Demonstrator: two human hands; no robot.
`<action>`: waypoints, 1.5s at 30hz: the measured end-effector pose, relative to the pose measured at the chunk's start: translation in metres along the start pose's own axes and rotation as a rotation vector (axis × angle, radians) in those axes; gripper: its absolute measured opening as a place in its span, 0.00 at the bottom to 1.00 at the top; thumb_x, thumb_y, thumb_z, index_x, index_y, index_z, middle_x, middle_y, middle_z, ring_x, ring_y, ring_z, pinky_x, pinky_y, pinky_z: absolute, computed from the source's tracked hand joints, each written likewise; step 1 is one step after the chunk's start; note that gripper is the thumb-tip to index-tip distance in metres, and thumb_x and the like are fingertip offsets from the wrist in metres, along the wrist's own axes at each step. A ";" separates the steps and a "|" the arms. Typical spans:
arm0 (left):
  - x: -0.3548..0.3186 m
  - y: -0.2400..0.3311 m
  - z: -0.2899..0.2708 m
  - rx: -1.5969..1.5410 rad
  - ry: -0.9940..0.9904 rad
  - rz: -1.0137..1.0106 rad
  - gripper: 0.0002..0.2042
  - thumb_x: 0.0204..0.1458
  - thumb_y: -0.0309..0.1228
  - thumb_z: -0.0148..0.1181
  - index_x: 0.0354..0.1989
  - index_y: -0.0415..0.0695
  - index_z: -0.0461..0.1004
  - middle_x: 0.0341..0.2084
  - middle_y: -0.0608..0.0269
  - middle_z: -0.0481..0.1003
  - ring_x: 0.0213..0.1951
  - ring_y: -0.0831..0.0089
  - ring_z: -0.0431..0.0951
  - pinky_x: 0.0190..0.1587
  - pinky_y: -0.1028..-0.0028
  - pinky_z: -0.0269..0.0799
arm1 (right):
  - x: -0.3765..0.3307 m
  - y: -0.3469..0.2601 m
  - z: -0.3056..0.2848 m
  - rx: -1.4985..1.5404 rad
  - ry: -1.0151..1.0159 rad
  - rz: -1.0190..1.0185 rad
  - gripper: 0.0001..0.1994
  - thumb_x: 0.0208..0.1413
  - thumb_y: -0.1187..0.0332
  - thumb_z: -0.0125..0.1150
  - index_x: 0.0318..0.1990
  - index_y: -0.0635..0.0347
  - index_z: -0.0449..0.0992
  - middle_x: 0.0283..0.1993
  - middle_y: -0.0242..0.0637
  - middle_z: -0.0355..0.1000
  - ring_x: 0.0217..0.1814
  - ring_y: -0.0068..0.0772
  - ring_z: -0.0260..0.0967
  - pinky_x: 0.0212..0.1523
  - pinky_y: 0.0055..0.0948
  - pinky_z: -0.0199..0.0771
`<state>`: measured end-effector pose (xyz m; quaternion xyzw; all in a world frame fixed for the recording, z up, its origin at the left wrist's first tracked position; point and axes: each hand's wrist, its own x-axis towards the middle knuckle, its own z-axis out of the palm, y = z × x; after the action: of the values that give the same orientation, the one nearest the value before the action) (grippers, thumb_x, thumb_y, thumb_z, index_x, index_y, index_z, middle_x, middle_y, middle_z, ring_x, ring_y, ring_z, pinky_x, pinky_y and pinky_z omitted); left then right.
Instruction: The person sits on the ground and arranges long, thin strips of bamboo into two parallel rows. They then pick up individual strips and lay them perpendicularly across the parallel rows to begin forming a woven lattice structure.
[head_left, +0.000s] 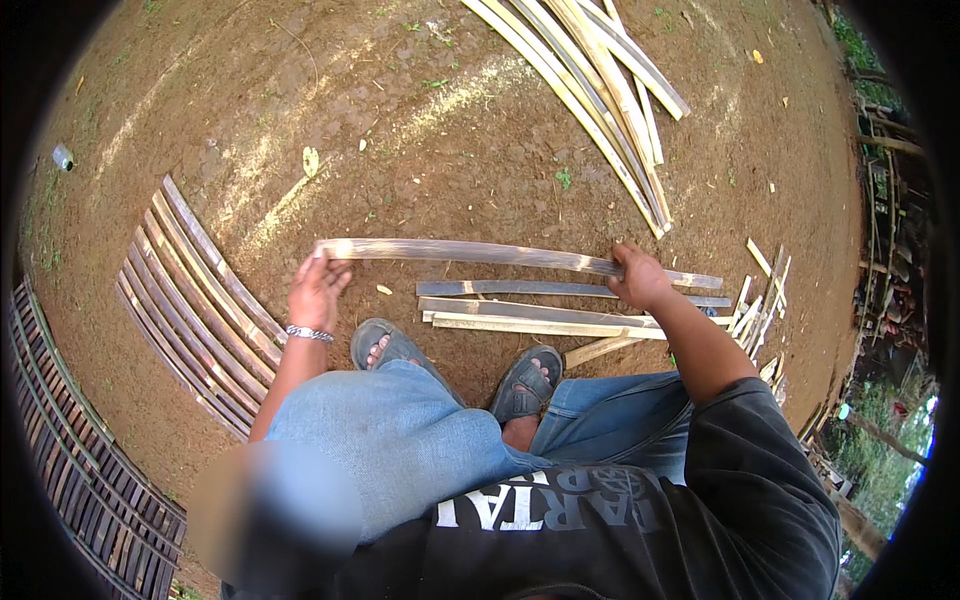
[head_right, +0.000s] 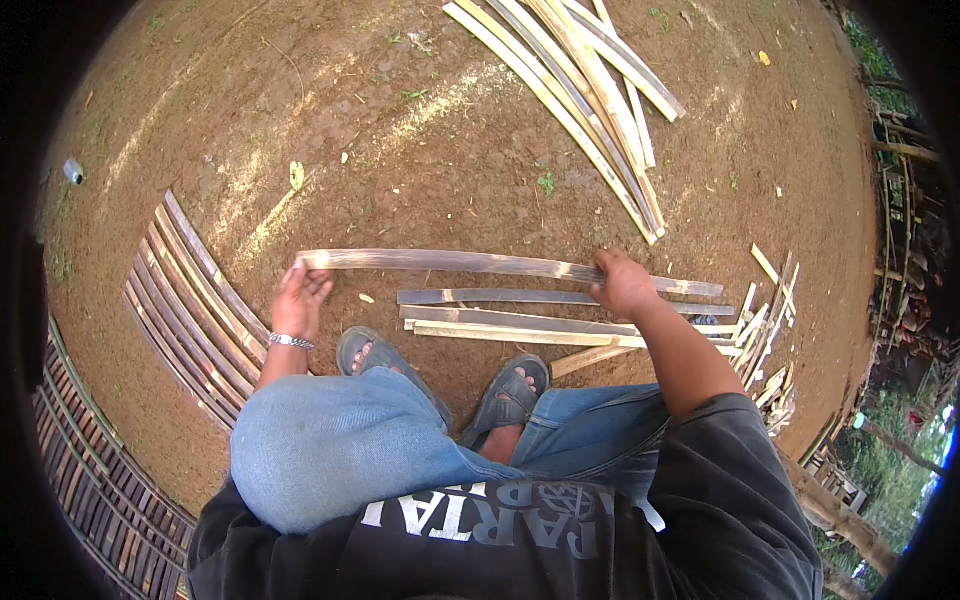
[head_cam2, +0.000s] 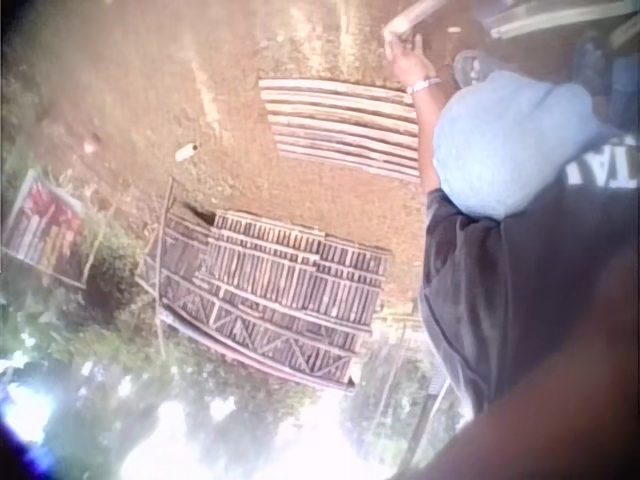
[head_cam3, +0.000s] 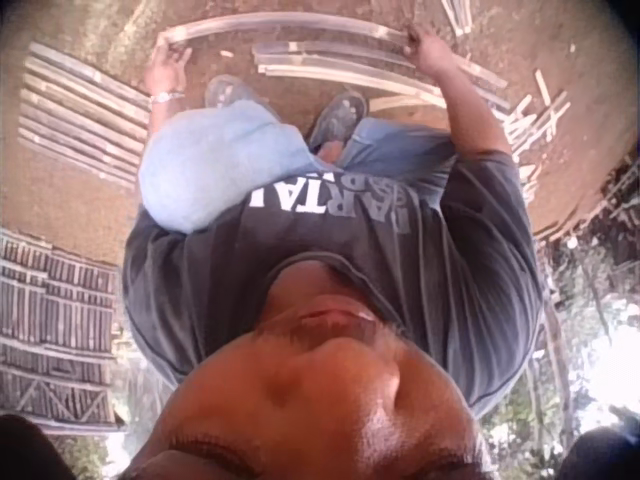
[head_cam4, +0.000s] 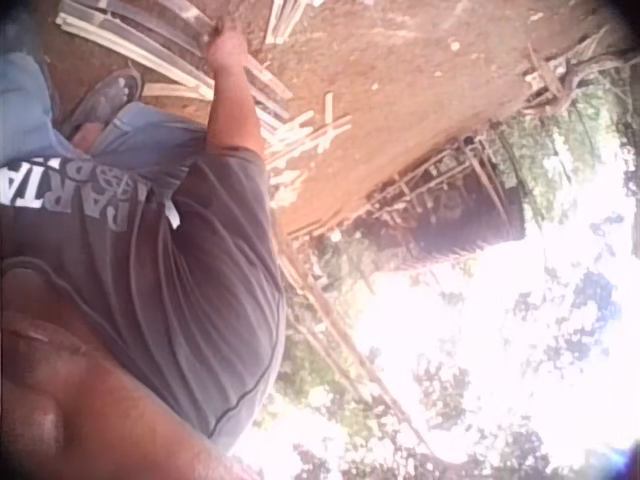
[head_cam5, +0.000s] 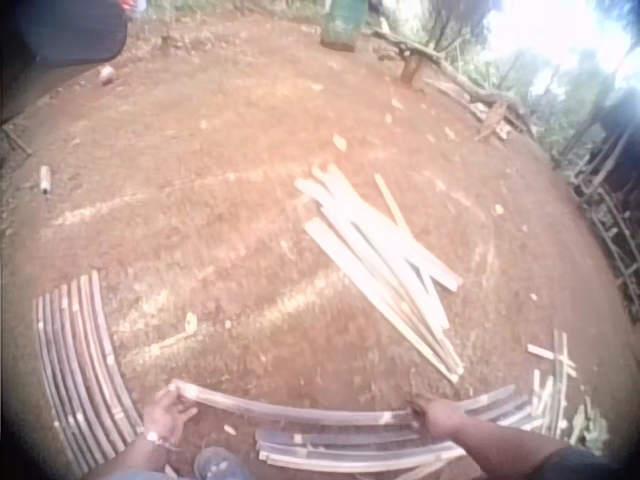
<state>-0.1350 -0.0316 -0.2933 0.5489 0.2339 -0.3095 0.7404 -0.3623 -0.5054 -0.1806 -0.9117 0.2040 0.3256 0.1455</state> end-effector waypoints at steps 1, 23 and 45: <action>0.004 0.003 -0.013 -0.046 0.062 0.026 0.17 0.65 0.41 0.58 0.53 0.42 0.72 0.44 0.58 0.78 0.47 0.66 0.78 0.49 0.64 0.75 | 0.004 -0.013 -0.005 0.018 0.017 -0.037 0.18 0.50 0.65 0.67 0.47 0.57 0.72 0.47 0.45 0.71 0.53 0.52 0.72 0.55 0.46 0.72; 0.009 0.046 -0.097 -0.658 0.503 0.249 0.18 0.66 0.35 0.54 0.58 0.38 0.69 0.54 0.45 0.73 0.56 0.54 0.75 0.60 0.51 0.72 | 0.119 -0.198 -0.058 -0.036 0.430 -0.617 0.19 0.51 0.72 0.64 0.52 0.56 0.76 0.46 0.42 0.74 0.54 0.52 0.70 0.58 0.47 0.68; 0.156 0.214 -0.125 -0.499 0.324 0.374 0.17 0.67 0.36 0.54 0.57 0.38 0.64 0.48 0.51 0.74 0.44 0.61 0.80 0.46 0.63 0.82 | 0.042 -0.088 -0.031 -0.230 0.179 -0.345 0.38 0.44 0.71 0.73 0.66 0.57 0.64 0.64 0.56 0.63 0.67 0.63 0.60 0.68 0.51 0.62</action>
<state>0.1262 0.1008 -0.2937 0.4264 0.3119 -0.0107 0.8490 -0.2748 -0.4523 -0.1732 -0.9689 0.0184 0.2349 0.0752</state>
